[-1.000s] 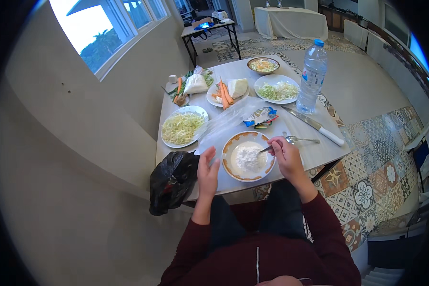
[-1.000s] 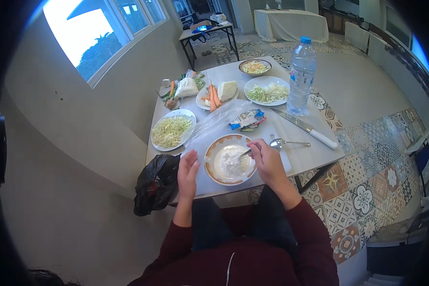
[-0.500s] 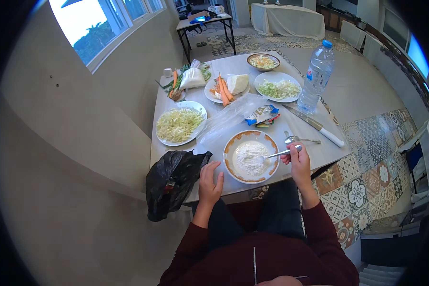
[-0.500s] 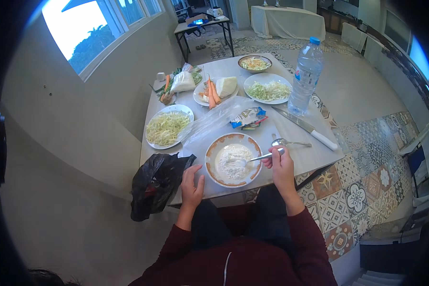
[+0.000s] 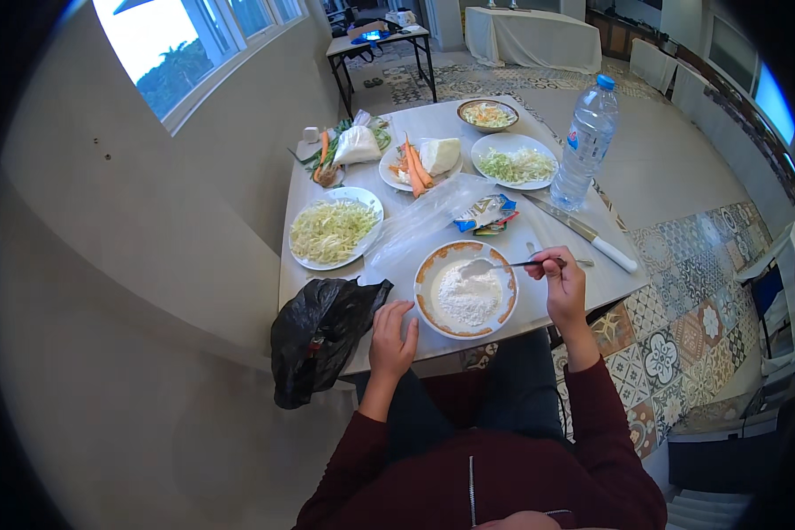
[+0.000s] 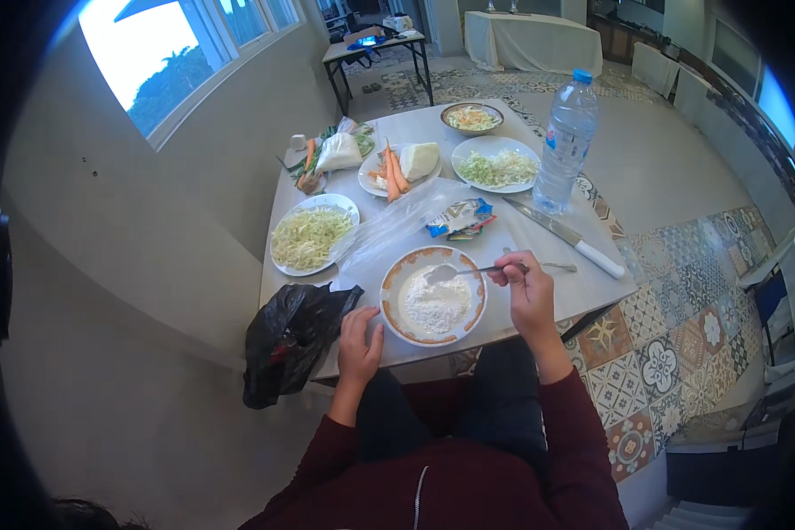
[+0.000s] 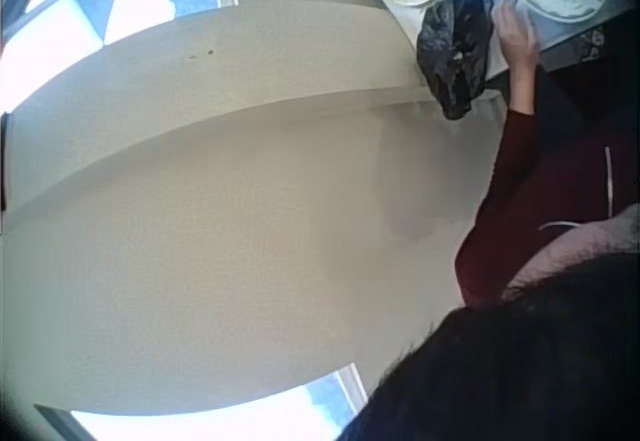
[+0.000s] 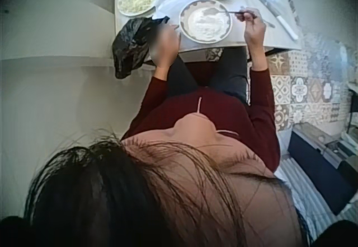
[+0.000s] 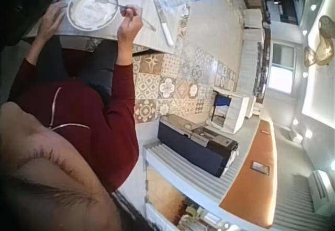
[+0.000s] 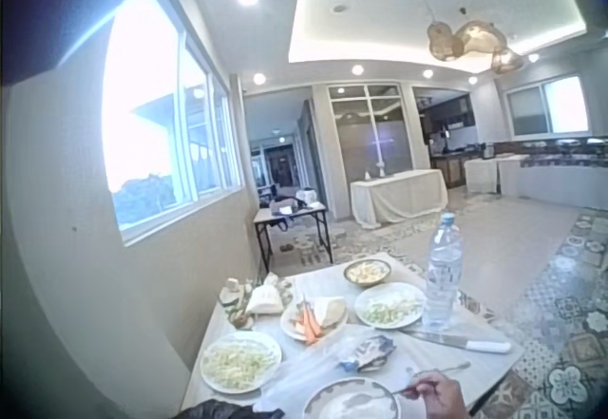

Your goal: The person stirs a white mixture in a bowl using a spoon, picks up a plastic bag, and opens a bottle of water to pour into the bowl.

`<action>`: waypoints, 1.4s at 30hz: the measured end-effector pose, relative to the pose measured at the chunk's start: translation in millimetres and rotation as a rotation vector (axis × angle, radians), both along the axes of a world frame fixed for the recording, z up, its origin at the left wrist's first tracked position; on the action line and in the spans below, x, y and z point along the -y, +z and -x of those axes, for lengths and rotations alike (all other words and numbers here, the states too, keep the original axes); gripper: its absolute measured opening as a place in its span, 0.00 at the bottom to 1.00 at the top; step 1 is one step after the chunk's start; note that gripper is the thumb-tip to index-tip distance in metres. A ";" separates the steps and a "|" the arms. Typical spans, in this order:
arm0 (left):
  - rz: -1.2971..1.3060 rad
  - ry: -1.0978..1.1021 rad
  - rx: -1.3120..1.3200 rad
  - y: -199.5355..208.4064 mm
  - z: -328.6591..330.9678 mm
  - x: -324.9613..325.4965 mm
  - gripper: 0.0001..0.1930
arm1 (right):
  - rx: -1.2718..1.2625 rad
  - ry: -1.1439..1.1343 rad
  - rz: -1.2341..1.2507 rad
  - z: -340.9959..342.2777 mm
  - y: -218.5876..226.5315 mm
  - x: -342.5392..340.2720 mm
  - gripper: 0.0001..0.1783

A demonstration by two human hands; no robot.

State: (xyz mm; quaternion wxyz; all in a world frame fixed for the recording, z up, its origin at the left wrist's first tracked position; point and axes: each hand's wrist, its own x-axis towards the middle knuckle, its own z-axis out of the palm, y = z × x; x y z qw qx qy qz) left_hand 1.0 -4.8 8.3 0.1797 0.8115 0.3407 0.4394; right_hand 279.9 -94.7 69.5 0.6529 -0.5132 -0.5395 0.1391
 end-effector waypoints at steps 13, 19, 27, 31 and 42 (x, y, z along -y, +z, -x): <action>0.001 0.004 -0.012 -2.1 -0.6 0.0 0.12 | -0.344 -0.036 0.075 6.9 -35.3 -6.0 0.13; -0.005 0.005 -0.022 -0.8 -2.8 -0.4 0.11 | -0.211 -0.046 0.210 3.5 -43.0 -2.4 0.13; 0.005 0.008 -0.027 -3.4 -0.2 -0.6 0.10 | -0.064 -0.060 0.005 -2.2 -12.0 -6.4 0.13; -0.001 0.010 -0.024 -5.7 -2.2 -1.1 0.10 | -0.081 -0.180 0.015 -8.3 -33.2 -10.1 0.13; -0.003 0.006 -0.035 -3.9 -2.2 -0.8 0.10 | -0.314 -0.026 0.084 16.4 -31.8 7.4 0.13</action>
